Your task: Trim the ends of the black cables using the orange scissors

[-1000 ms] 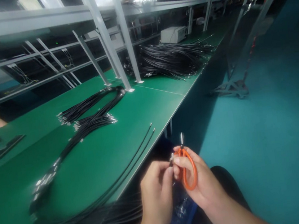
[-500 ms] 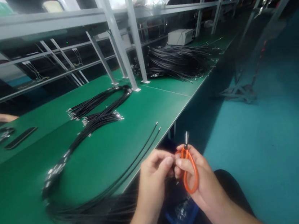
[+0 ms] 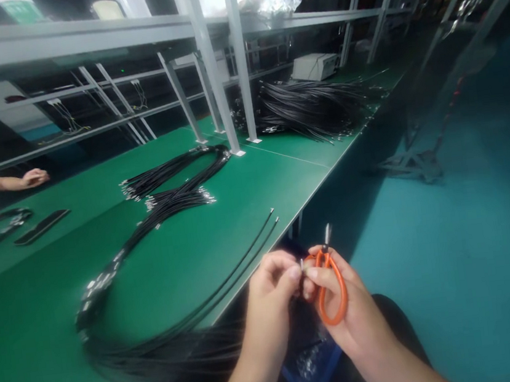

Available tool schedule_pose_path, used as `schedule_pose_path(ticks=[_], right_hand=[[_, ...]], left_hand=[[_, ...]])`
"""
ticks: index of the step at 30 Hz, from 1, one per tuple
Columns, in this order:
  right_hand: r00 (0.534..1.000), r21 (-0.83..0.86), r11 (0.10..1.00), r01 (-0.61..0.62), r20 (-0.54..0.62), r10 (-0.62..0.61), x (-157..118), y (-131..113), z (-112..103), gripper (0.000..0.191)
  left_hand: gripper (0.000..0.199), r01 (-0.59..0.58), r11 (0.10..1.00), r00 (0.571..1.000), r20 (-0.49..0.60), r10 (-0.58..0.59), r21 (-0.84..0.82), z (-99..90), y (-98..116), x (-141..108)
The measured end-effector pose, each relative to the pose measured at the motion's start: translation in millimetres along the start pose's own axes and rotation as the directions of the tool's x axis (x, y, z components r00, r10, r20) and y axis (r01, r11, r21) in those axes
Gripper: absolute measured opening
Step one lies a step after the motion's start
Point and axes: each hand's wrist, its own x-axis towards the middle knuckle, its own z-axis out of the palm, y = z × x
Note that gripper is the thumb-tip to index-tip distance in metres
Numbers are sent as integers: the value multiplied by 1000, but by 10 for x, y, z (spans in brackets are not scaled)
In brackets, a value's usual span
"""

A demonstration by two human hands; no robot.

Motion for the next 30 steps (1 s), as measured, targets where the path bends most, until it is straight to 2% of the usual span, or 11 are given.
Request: schedule_pose_path(ticks=[4,9,12,15,18,21,24,30], right_hand=[[1000,12,1000,-8,1,8,6,11,-2,24],[1000,-9,1000,-4,11,4,-7,36,9,24],[1000,-26,1000,10,14,-9,-13,14,16,23],[1000,-33,999,31,2,-31,-6,-18,30,23],[999,-33,998,46,16,-45,-2,-28,53,22],[998,-56,997,55,38,-53,-2,-21,78,23],[997,-92,994,65,51,-61,7,-30,100,23],[989,-171,975,142,66,-132,27,-98,172,30]], left_hand=[[7,56,998,998,-14,-57,-33,-30,30,6],[10,63,997,992,108,-59,-32,-27,63,20],[12,68,997,994,91,-64,-47,-42,59,24],[10,20,993,1000,16,-22,119,-103,57,-12],[8,-2,932,997,68,-24,363,-170,58,-76],[7,-39,871,996,88,-5,489,-207,41,-113],[11,-42,881,998,65,13,471,-228,17,-104],[18,27,931,993,96,-67,364,-232,55,-96]])
